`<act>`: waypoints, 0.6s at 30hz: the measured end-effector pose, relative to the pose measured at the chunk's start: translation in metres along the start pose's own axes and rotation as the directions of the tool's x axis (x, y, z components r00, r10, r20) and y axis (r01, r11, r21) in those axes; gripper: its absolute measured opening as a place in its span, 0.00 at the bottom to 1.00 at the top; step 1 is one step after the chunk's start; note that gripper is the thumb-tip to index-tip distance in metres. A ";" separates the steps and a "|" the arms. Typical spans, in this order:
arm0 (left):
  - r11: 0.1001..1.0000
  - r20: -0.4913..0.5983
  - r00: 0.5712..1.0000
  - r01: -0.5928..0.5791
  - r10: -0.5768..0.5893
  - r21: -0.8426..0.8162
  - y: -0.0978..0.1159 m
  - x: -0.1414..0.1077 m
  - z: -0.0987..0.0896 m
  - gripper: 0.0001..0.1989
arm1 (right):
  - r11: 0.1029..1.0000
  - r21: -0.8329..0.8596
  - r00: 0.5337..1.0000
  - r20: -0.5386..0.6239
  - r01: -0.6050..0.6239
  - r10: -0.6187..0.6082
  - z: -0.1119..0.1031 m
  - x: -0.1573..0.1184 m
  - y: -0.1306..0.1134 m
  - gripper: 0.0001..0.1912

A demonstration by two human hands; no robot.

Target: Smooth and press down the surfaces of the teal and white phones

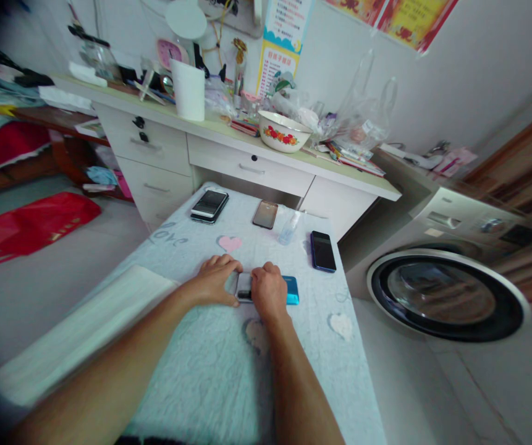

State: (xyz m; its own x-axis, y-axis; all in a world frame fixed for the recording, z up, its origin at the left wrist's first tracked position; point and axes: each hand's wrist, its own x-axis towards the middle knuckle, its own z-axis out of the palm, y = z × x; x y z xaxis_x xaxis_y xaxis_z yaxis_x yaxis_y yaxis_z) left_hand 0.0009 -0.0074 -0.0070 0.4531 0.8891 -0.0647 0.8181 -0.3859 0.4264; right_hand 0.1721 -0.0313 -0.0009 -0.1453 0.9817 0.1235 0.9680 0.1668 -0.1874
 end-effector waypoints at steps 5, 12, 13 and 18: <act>1.000 0.002 1.000 0.009 -0.009 -0.009 0.002 0.000 -0.001 0.37 | 1.000 -0.028 1.000 -0.003 0.004 -0.004 0.003 0.002 -0.005 0.12; 0.999 -0.019 0.999 0.040 -0.040 -0.036 0.003 0.001 0.001 0.43 | 0.989 0.006 0.989 0.023 0.148 -0.148 0.006 0.004 -0.018 0.14; 0.999 -0.022 0.999 0.036 -0.037 -0.038 0.003 0.001 0.002 0.43 | 0.987 0.012 0.986 0.030 0.161 -0.161 0.006 0.005 -0.020 0.13; 0.999 -0.026 0.999 0.034 -0.035 -0.023 0.002 0.002 0.003 0.44 | 0.987 -0.005 0.986 0.046 0.160 -0.160 0.005 0.007 -0.023 0.13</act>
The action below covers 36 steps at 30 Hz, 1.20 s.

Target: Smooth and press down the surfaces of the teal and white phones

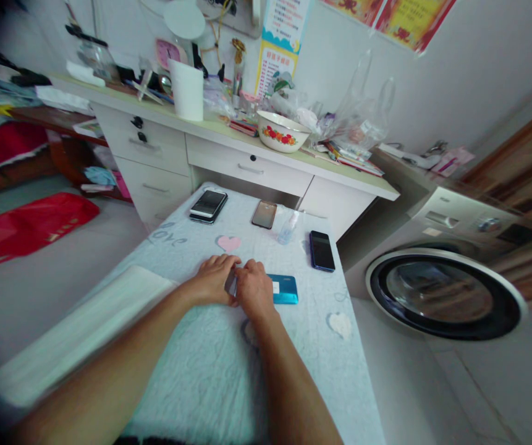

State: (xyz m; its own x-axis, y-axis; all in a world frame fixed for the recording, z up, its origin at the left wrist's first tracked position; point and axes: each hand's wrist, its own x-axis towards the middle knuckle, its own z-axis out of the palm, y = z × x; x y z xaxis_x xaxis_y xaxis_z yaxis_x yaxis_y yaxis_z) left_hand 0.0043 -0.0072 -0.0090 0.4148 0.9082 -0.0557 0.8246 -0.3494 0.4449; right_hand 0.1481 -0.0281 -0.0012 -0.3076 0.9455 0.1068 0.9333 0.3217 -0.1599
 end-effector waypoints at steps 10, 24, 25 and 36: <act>1.000 -0.004 1.000 0.000 0.000 -0.006 -0.003 0.001 0.003 0.43 | 0.990 -0.040 0.991 -0.030 -0.134 0.133 -0.002 -0.005 0.017 0.14; 0.999 0.015 0.999 -0.045 0.045 -0.001 -0.005 -0.001 -0.001 0.37 | 0.959 -0.025 0.958 -0.072 -0.281 0.279 -0.007 -0.016 0.041 0.15; 0.999 0.015 0.999 -0.047 0.047 -0.002 -0.006 0.000 0.000 0.38 | 0.960 -0.020 0.958 -0.070 -0.280 0.278 -0.007 -0.016 0.042 0.15; 1.000 0.030 0.999 -0.028 0.028 0.003 -0.003 -0.001 -0.002 0.37 | 0.973 0.004 0.972 -0.033 -0.232 0.232 -0.013 -0.018 0.032 0.10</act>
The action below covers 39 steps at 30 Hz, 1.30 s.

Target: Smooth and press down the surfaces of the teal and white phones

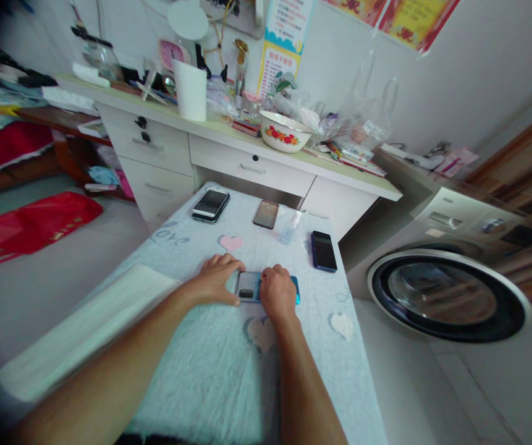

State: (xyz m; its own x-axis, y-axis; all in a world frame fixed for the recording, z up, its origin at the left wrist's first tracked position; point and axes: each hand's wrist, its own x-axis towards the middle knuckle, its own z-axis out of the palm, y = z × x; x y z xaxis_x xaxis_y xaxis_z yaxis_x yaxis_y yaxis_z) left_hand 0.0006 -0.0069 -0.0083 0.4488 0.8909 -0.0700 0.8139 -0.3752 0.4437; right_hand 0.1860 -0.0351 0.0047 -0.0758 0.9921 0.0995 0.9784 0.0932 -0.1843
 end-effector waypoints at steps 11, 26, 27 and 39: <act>1.000 -0.016 1.000 -0.010 0.010 0.006 -0.002 0.002 0.003 0.38 | 0.979 0.075 0.982 0.003 0.190 -0.190 0.008 -0.002 -0.019 0.10; 1.000 -0.028 1.000 -0.004 0.005 0.019 -0.002 0.004 0.006 0.38 | 0.952 0.140 0.957 0.058 0.273 -0.283 0.007 -0.005 -0.024 0.09; 1.000 -0.029 1.000 -0.007 0.007 0.018 -0.003 0.004 0.006 0.38 | 0.953 0.138 0.959 0.057 0.268 -0.278 0.006 -0.006 -0.023 0.10; 1.000 -0.015 1.000 -0.005 0.005 0.005 -0.001 0.001 0.002 0.38 | 0.995 0.078 0.997 0.023 0.065 -0.067 0.001 -0.002 -0.007 0.11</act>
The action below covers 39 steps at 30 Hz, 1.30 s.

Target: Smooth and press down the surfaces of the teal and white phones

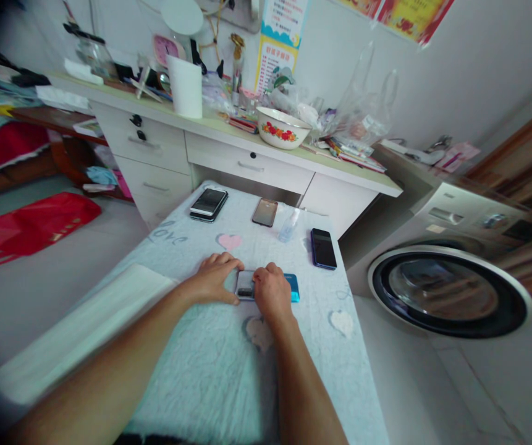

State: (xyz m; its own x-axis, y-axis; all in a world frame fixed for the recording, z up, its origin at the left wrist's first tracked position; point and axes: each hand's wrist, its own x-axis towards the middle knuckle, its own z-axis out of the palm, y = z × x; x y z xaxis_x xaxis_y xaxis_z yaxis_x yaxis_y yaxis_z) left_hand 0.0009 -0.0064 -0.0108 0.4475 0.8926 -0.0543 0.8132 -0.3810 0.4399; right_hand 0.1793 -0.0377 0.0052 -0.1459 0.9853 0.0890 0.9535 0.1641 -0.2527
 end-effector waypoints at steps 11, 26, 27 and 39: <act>1.000 0.017 1.000 0.011 -0.011 0.011 0.003 0.000 -0.003 0.39 | 0.997 0.035 0.998 0.013 0.067 -0.067 0.005 -0.002 -0.013 0.12; 1.000 0.005 1.000 0.015 -0.015 0.016 0.002 0.001 0.000 0.34 | 0.947 0.173 0.956 0.075 0.269 -0.285 0.008 -0.003 -0.023 0.11; 1.000 0.003 1.000 0.016 -0.016 0.019 0.003 0.001 0.000 0.33 | 0.946 0.173 0.954 0.077 0.274 -0.290 0.007 -0.003 -0.024 0.11; 1.000 0.017 1.000 0.020 -0.020 0.003 0.003 0.001 -0.002 0.38 | 0.945 0.178 0.946 0.126 0.274 -0.298 -0.002 -0.004 -0.007 0.11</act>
State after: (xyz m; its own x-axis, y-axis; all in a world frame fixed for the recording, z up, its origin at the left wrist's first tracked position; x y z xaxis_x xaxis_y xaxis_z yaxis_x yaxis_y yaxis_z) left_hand 0.0035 -0.0062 -0.0077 0.4373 0.8959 -0.0784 0.8233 -0.3638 0.4357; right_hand 0.1731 -0.0428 0.0082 -0.4557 0.8893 0.0378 0.8142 0.4336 -0.3862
